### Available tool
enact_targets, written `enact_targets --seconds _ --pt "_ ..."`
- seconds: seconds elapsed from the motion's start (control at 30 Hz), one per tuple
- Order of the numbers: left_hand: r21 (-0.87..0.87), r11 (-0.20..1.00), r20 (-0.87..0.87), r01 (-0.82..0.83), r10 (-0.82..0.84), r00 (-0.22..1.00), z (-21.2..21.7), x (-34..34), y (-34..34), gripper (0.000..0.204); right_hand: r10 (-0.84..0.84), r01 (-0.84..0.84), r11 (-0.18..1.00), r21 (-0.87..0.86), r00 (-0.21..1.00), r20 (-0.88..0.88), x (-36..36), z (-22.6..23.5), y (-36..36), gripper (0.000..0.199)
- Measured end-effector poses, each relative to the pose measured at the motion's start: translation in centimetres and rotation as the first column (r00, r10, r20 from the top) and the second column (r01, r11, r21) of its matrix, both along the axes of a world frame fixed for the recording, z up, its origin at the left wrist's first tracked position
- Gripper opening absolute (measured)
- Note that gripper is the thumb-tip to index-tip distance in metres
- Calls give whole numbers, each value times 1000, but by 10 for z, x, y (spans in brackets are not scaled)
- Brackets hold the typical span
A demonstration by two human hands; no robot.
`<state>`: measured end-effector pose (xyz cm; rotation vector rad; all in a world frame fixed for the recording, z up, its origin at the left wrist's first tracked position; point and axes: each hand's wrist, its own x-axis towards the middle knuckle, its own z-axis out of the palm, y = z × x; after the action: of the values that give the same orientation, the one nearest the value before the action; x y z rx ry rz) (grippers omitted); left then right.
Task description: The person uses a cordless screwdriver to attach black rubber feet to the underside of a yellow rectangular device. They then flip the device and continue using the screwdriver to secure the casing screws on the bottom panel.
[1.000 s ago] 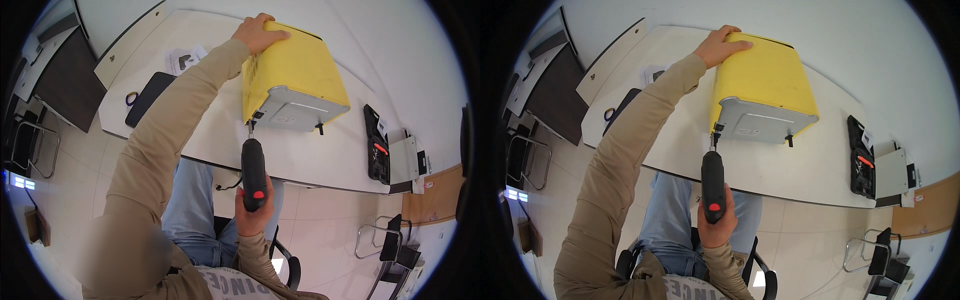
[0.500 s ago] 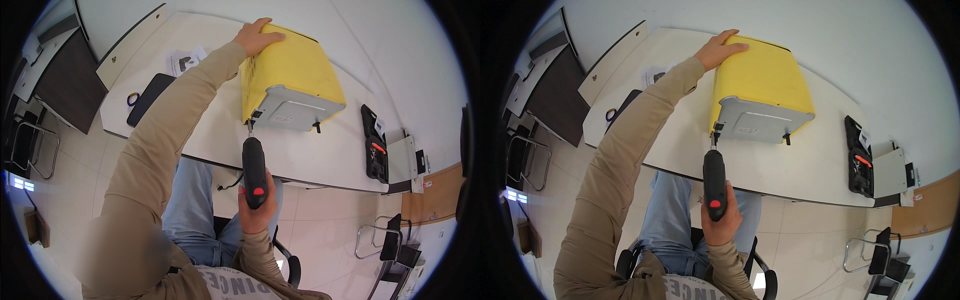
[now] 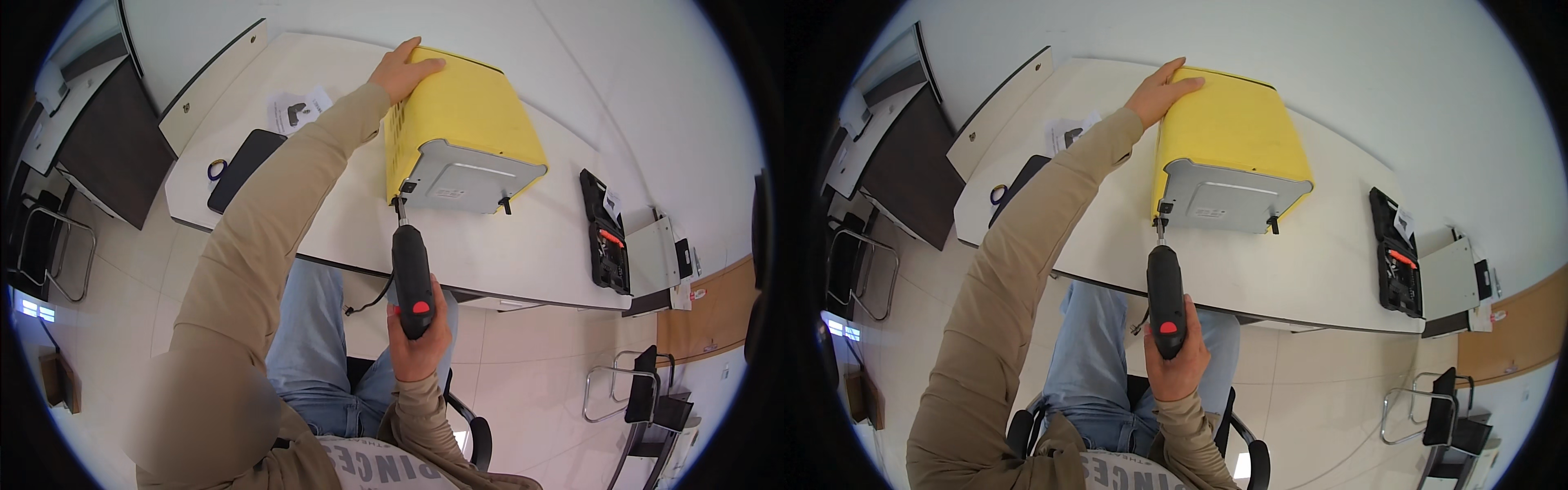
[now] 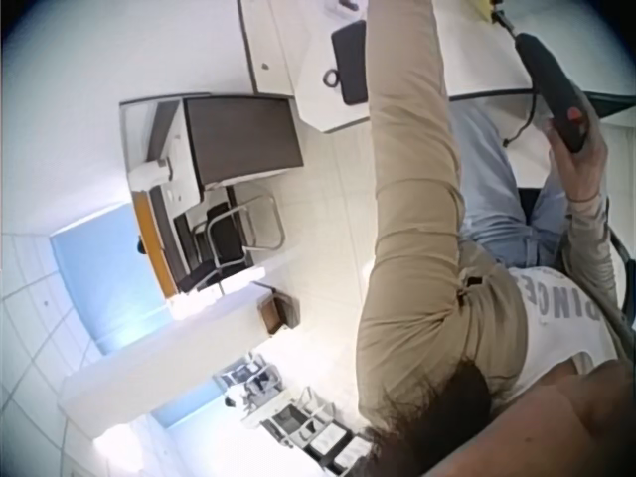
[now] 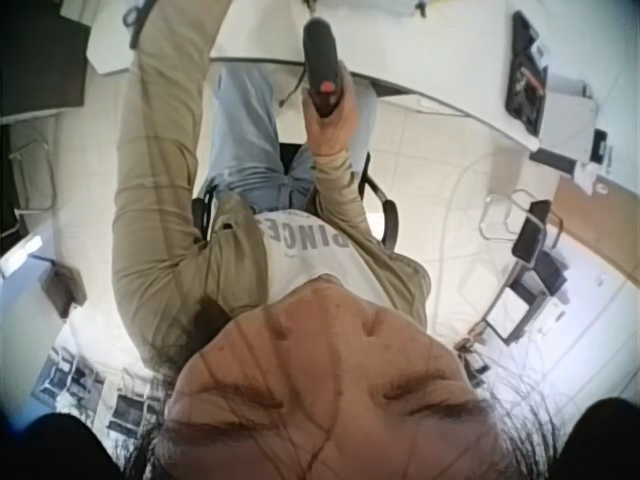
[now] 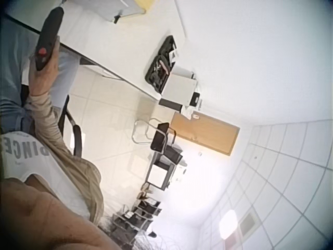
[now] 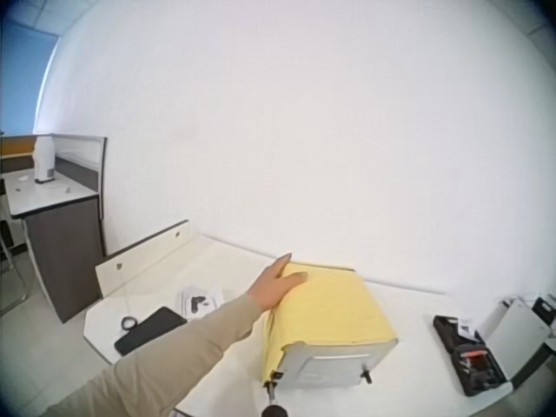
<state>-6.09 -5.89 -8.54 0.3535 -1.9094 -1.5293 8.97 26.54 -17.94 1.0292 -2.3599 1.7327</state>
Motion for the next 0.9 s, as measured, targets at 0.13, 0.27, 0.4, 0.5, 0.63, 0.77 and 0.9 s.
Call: enact_targets --seconds 0.13,0.27,0.4,0.5,0.63,0.77,0.9 --pt "-125 918 -64 -377 372 926 -8 20 12 73 1 -1 997 -72 1000 5 1 -3 2 63" --pt "-81 933 -203 -350 328 923 -32 92 64 26 -98 117 984 -133 985 144 -9 -14 19 62" --pt "-314 879 -202 -359 307 930 -79 144 115 13 -176 222 948 -230 963 203 -30 -11 25 64" --pt "-378 846 -236 -375 304 923 -82 145 133 15 -223 279 905 -321 954 201 -54 -9 28 59" --pt "-417 804 -207 -424 370 906 -79 130 143 19 -257 305 854 -422 952 167 -94 2 28 47" --pt "-435 761 -186 -480 446 876 -83 122 145 21 -195 311 812 -494 942 272 -111 12 22 28" --pt "-454 730 -160 -510 497 853 -84 118 150 21 -146 290 796 -531 944 298 -117 14 24 24"
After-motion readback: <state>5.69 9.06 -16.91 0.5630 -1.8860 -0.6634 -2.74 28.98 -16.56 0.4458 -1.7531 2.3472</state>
